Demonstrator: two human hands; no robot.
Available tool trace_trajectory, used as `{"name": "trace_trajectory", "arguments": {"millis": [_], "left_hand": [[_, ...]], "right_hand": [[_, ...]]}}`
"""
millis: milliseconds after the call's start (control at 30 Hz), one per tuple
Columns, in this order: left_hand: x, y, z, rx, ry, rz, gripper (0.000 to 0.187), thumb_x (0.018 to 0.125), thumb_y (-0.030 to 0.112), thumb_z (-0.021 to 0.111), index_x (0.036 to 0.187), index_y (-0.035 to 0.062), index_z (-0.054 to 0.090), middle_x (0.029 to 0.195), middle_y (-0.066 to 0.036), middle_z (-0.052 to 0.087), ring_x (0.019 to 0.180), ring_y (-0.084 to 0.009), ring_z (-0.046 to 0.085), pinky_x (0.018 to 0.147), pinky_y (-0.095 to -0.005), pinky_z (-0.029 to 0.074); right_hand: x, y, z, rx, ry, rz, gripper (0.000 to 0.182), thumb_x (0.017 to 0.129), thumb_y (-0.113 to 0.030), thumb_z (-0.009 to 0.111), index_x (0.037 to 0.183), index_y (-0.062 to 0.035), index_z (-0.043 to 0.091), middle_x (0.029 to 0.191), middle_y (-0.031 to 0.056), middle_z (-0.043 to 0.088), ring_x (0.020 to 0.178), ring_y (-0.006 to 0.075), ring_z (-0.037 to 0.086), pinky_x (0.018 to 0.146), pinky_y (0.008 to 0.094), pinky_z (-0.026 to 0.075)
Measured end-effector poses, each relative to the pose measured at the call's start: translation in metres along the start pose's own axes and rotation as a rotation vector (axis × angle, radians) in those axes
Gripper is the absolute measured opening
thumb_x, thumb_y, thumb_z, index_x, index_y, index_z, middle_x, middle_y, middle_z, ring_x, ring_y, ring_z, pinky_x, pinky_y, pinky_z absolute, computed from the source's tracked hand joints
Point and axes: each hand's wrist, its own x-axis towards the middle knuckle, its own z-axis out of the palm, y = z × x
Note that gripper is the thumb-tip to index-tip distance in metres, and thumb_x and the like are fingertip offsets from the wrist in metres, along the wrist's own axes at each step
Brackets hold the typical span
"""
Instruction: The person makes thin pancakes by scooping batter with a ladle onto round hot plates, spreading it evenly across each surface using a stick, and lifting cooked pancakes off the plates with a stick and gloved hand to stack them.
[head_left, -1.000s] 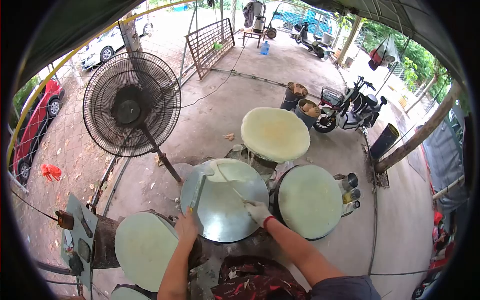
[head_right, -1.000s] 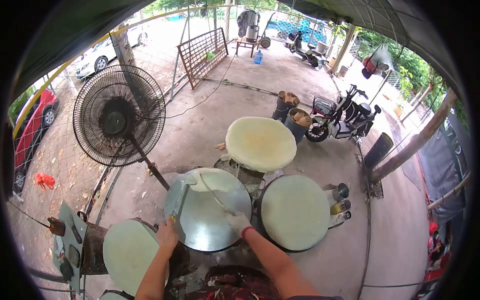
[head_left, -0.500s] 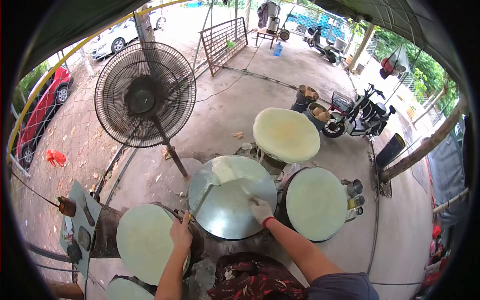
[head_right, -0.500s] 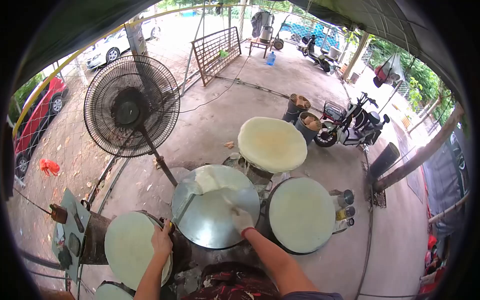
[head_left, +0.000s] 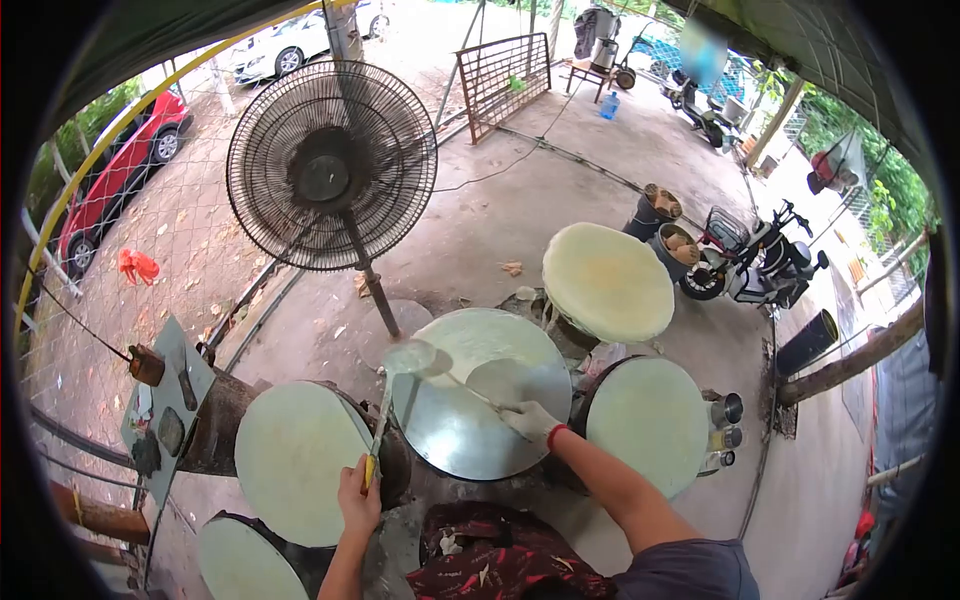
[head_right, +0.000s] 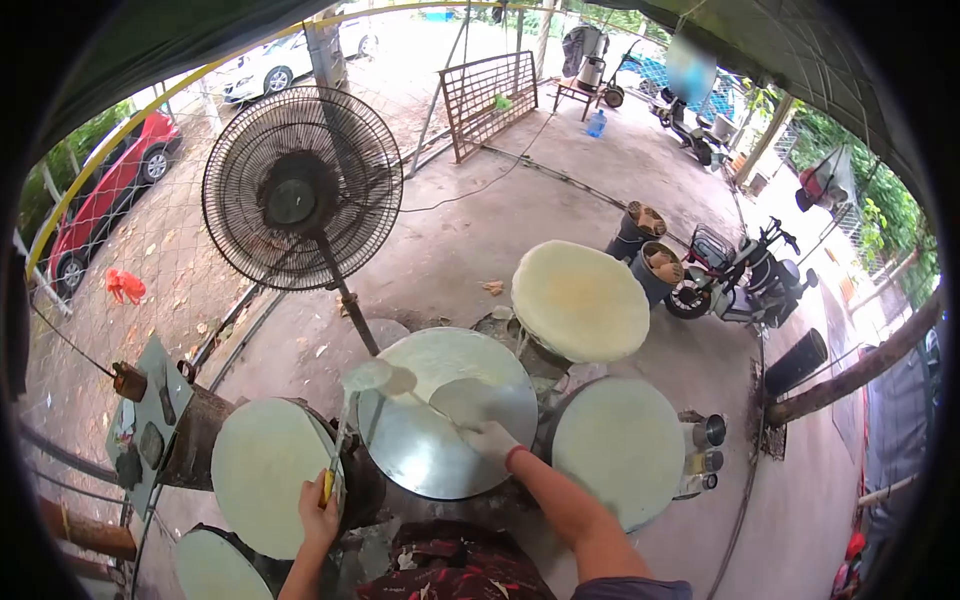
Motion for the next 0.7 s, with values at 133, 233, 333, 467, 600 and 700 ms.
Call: {"name": "trace_trajectory", "arguments": {"millis": [133,233,333,467,600,700], "left_hand": [[-0.006,0.021,-0.006,-0.426,0.014,-0.334,0.041,0.082,0.003,0.057,0.123,-0.0013,0.049,0.07,-0.005,0.046,0.054,-0.0144,0.048,0.049,-0.0284,0.041],[0.0,0.055,-0.01,-0.738,0.014,-0.618,0.033,0.088,0.007,0.051,0.12,-0.0026,0.048,0.064,0.0,0.044,0.047,-0.0081,0.042,0.043,-0.0234,0.036],[-0.002,0.075,-0.008,-0.938,0.072,-0.711,0.024,0.092,0.009,0.046,0.115,0.0019,0.046,0.059,0.001,0.041,0.041,-0.007,0.036,0.038,-0.0224,0.031],[-0.026,0.092,-0.018,-1.061,0.23,-0.784,0.021,0.091,0.009,0.048,0.111,0.0053,0.046,0.058,0.0,0.037,0.039,-0.0077,0.035,0.036,-0.0224,0.03],[-0.052,0.104,-0.022,-1.067,0.357,-0.814,0.021,0.09,0.008,0.051,0.11,0.0059,0.046,0.057,0.001,0.037,0.039,-0.0071,0.034,0.036,-0.0226,0.029],[-0.07,0.118,-0.027,-1.07,0.447,-0.845,0.021,0.089,0.008,0.051,0.109,0.0047,0.046,0.058,0.002,0.037,0.038,-0.0072,0.033,0.035,-0.0221,0.028]], "right_hand": [[0.016,0.034,-0.037,0.099,0.2,-0.153,0.032,0.088,-0.021,0.056,0.114,-0.0031,0.063,0.074,-0.0031,0.059,0.064,0.0061,0.05,0.06,0.0222,0.042],[0.03,0.002,-0.035,-0.037,0.013,-0.091,0.032,0.088,-0.022,0.057,0.114,-0.0045,0.063,0.077,-0.0023,0.062,0.067,0.0067,0.052,0.062,0.0216,0.043],[-0.002,-0.025,-0.039,-0.024,-0.28,0.196,0.033,0.086,-0.026,0.059,0.111,-0.0061,0.065,0.082,0.0025,0.065,0.071,0.0094,0.056,0.068,0.0233,0.046],[0.032,0.049,-0.069,0.109,-0.204,-0.123,0.03,0.084,-0.03,0.06,0.105,-0.0099,0.068,0.071,-0.0007,0.06,0.059,0.007,0.051,0.054,0.0222,0.041],[0.066,-0.022,-0.068,0.06,-0.263,0.118,0.03,0.085,-0.03,0.062,0.107,-0.0095,0.067,0.072,-0.005,0.056,0.052,0.0045,0.045,0.044,0.0227,0.034],[0.047,0.005,-0.065,-0.02,-0.582,0.281,0.034,0.086,-0.031,0.059,0.111,-0.0094,0.065,0.067,-0.0038,0.054,0.05,0.0049,0.043,0.043,0.0237,0.034]]}}
